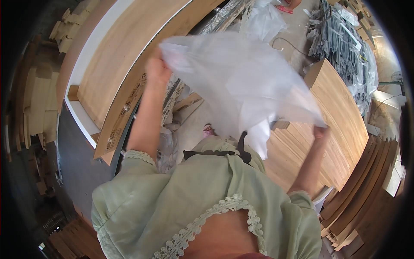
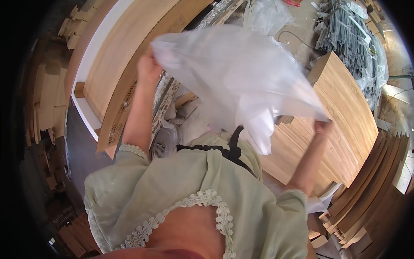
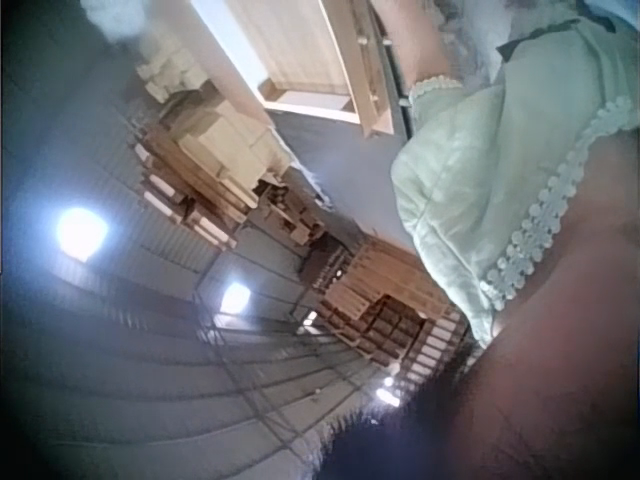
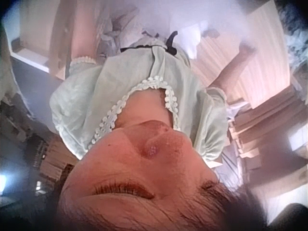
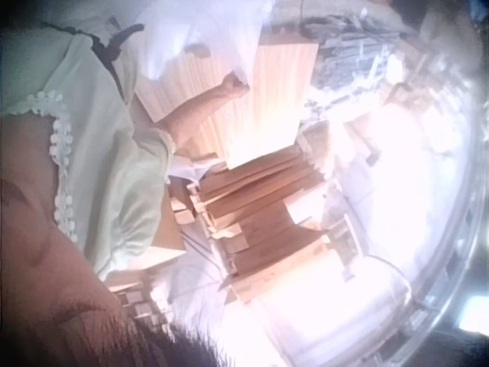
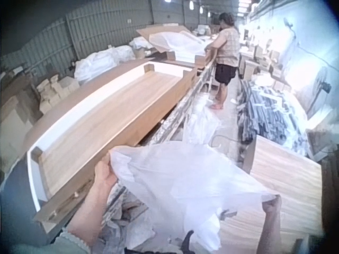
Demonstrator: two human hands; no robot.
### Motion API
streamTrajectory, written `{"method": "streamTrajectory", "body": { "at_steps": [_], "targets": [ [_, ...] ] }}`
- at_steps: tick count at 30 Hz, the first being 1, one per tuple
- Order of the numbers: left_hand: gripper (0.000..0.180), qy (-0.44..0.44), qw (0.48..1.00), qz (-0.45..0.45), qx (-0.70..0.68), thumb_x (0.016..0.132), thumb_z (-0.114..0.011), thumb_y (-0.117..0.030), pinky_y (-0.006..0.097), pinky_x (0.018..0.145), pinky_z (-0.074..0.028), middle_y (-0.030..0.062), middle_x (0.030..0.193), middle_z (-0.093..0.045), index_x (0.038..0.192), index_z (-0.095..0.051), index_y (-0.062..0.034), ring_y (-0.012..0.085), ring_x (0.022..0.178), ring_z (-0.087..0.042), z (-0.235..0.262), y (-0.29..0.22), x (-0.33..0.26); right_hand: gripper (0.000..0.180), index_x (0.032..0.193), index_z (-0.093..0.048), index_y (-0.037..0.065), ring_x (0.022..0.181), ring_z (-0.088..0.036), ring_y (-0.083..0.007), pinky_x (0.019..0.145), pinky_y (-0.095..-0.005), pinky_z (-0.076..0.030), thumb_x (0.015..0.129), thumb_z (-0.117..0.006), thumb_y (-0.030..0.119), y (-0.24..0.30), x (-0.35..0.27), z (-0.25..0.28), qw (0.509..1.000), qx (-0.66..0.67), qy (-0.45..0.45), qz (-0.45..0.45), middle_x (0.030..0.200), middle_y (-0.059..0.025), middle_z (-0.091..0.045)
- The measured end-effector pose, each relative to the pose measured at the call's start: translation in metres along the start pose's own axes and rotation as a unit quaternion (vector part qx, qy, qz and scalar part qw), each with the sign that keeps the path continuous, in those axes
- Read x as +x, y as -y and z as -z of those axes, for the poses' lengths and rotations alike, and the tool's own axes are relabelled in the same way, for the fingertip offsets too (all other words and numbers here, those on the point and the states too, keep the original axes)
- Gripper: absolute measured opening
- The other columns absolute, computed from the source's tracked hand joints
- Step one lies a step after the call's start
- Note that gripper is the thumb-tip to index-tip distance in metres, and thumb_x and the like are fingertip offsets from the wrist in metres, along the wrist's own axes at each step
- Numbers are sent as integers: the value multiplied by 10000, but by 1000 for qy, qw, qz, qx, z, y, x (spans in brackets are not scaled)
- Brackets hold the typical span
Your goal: The person places wood panels into cardboard boxes lined with foam, then covers the panels with foam sheets and closes the boxes by hand.
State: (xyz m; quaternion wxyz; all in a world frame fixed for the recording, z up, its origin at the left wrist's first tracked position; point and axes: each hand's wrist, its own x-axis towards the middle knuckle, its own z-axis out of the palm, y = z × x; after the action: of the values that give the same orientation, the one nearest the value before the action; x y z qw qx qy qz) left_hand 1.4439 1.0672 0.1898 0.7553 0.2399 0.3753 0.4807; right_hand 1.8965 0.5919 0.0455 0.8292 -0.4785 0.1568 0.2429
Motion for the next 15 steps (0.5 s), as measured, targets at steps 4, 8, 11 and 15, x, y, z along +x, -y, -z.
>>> {"method": "streamTrajectory", "body": {
  "at_steps": [4, 8, 11, 15],
  "targets": [
    [336, 14, 997, -2, 81, 961, -395, -229, 366, 798, -503, 135, 1017, -603, 1063, -548, 52, 223, 911, -597, 21, -33, 7, 373, 1157, -514, -31, 1012, -577, -312, 874, -462, -489, 900, -462, 233, 209, 30, 72, 985, 23, -102, 141, 1106, -201, -580],
    [364, 24, 949, -23, 314, 925, -494, -329, 330, 751, -497, 110, 969, -616, 1008, -586, 13, 204, 876, -602, 0, -68, -80, 494, 1254, -422, -60, 1081, -525, -359, 914, -477, -459, 914, -400, 298, 294, -6, -12, 940, -170, -24, 295, 1213, -216, -496],
    [481, 180, 653, -158, 718, 785, -655, -414, 322, 791, -476, 148, 955, -638, 1037, -604, -8, 230, 898, -611, 37, -68, -95, 465, 1181, -494, -78, 1011, -560, -286, 827, -368, -476, 908, -466, 298, 296, -56, -75, 810, -371, -112, 440, 1102, -190, -573],
    [574, 371, 534, 164, 742, 694, -739, -231, 304, 901, -425, 130, 1177, -571, 1199, -538, -48, 231, 1064, -558, 67, -85, -122, 436, 1251, -460, -1, 989, -541, -211, 879, -315, -416, 899, -559, 237, 162, -172, -159, 554, -613, 43, 563, 1121, -158, -571]
  ]
}}
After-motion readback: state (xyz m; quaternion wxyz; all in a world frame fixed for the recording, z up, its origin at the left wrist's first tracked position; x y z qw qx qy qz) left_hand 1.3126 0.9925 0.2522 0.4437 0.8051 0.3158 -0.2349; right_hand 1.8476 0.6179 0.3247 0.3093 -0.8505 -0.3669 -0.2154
